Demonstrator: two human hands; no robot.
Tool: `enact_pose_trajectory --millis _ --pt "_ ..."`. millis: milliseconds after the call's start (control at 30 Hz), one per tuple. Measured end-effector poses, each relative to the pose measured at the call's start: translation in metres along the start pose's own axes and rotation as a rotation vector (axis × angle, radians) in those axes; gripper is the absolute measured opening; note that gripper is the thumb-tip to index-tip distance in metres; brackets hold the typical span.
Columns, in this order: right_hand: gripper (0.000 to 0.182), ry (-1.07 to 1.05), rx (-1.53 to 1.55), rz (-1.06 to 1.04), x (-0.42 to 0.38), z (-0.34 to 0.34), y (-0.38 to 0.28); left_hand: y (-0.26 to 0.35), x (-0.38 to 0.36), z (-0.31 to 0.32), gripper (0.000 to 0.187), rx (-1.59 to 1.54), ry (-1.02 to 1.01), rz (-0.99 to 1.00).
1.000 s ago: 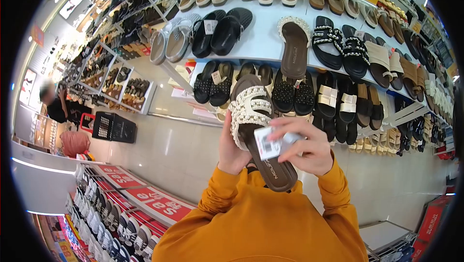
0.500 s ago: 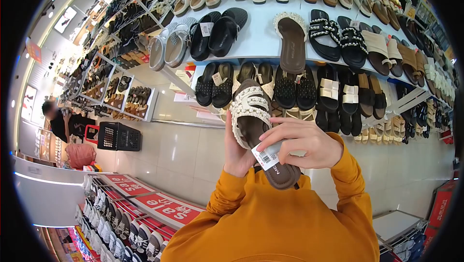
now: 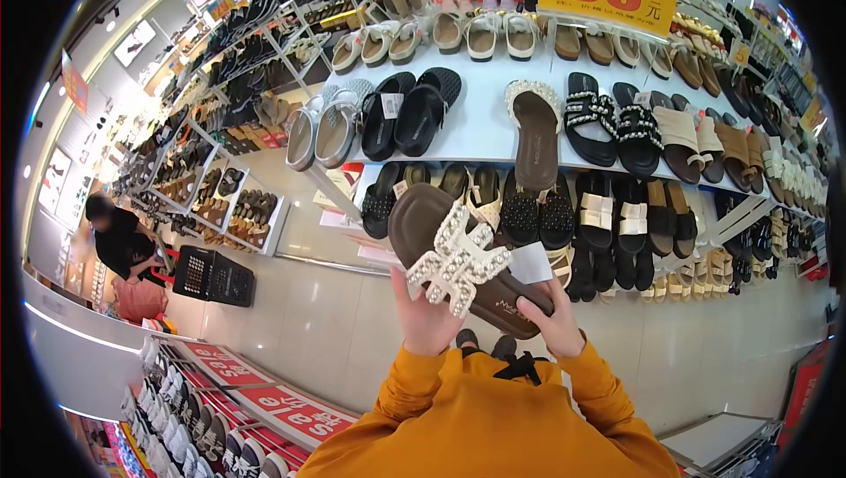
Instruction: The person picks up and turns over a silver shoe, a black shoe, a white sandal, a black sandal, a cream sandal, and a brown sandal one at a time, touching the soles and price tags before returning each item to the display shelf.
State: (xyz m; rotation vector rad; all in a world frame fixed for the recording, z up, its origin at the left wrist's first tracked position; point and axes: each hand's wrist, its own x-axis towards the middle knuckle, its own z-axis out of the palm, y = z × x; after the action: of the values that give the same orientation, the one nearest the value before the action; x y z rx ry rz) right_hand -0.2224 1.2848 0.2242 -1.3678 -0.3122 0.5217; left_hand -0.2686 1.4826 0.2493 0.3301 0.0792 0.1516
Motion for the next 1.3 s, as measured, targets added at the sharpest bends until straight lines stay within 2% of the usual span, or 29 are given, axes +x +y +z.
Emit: enact_pose_trajectory --millis 100,200,333,367,467,500,533,600,667,733,767,833,900,933,1000,1033,1100,1133,1167,1200,1267,1300 --pt "0.067 -0.023 0.138 -0.043 -0.001 0.001 0.011 0.004 0.010 0.000 0.078 0.100 -0.119 0.027" --pt "0.068 -0.221 0.477 0.265 -0.002 0.003 0.007 0.016 0.027 0.037 0.075 0.231 -0.268 0.078" --pt "0.069 -0.071 0.472 0.266 -0.005 0.017 0.007 0.022 0.034 0.030 0.072 0.378 -0.230 0.082" --pt "0.065 -0.033 0.422 0.268 -0.003 0.017 0.007 0.021 0.036 0.020 0.074 0.439 -0.255 0.126" --pt "0.055 -0.117 0.464 0.305 0.004 0.015 0.030 0.034 0.035 0.005 0.074 0.903 -0.450 -0.048" --pt "0.042 -0.133 0.429 0.396 0.002 0.015 0.025 0.039 0.034 0.021 0.076 1.106 -0.538 -0.073" --pt "0.039 -0.138 0.419 0.407 0.001 0.016 0.026 0.040 0.034 0.028 0.077 1.133 -0.518 -0.135" --pt "0.035 -0.153 0.396 0.427 0.000 0.020 0.029 0.042 0.042 0.012 0.083 0.784 -0.502 -0.136" --pt "0.034 -0.090 0.260 0.224 -0.003 0.027 0.035 0.032 0.042 0.006 0.077 0.241 -0.360 -0.102" --pt "0.030 -0.056 -0.421 -0.258 -0.007 0.040 0.002 0.040 0.052 0.003 0.063 -0.255 -0.302 -0.317" --pt "0.029 -0.034 -0.439 -0.282 -0.005 0.044 0.000 0.036 0.067 0.000 0.060 -0.438 -0.493 -0.365" --pt "0.029 0.021 -0.475 -0.336 -0.001 0.053 0.002 0.045 0.077 0.003 0.061 -0.339 -0.413 -0.377" --pt "0.030 0.073 0.066 -0.070 0.009 0.061 0.011 0.053 0.082 0.007 0.067 -0.226 -0.314 -0.359" --pt "0.031 0.100 0.339 0.060 0.014 0.066 0.014 0.060 0.084 0.011 0.077 -0.034 -0.333 -0.344" --pt "0.037 0.114 0.476 0.031 0.024 0.079 0.018 0.068 0.097 0.000 0.087 0.092 -0.566 -0.473" --pt "0.038 0.113 0.551 0.006 0.030 0.084 0.025 0.071 0.095 -0.015 0.087 0.267 -0.280 -0.459" --pt "0.042 0.146 0.679 -0.082 0.044 0.105 0.018 0.065 0.101 -0.041 0.077 0.781 -0.313 -0.251" --pt "0.046 0.212 0.636 -0.067 0.052 0.116 0.013 0.060 0.108 -0.045 0.073 0.689 -0.177 -0.350" --pt "0.050 0.277 0.594 -0.051 0.060 0.125 0.009 0.056 0.114 -0.054 0.073 0.781 -0.243 -0.285" --pt "0.054 0.342 0.552 -0.032 0.068 0.133 0.006 0.059 0.118 -0.053 0.073 0.717 -0.204 -0.385" --pt "0.042 0.425 0.591 -0.020 0.087 0.144 -0.004 0.067 0.127 -0.050 0.073 0.590 -0.106 -0.574" --pt "0.040 0.448 0.591 -0.021 0.097 0.146 -0.006 0.064 0.150 -0.076 0.073 0.022 -0.486 -0.869"
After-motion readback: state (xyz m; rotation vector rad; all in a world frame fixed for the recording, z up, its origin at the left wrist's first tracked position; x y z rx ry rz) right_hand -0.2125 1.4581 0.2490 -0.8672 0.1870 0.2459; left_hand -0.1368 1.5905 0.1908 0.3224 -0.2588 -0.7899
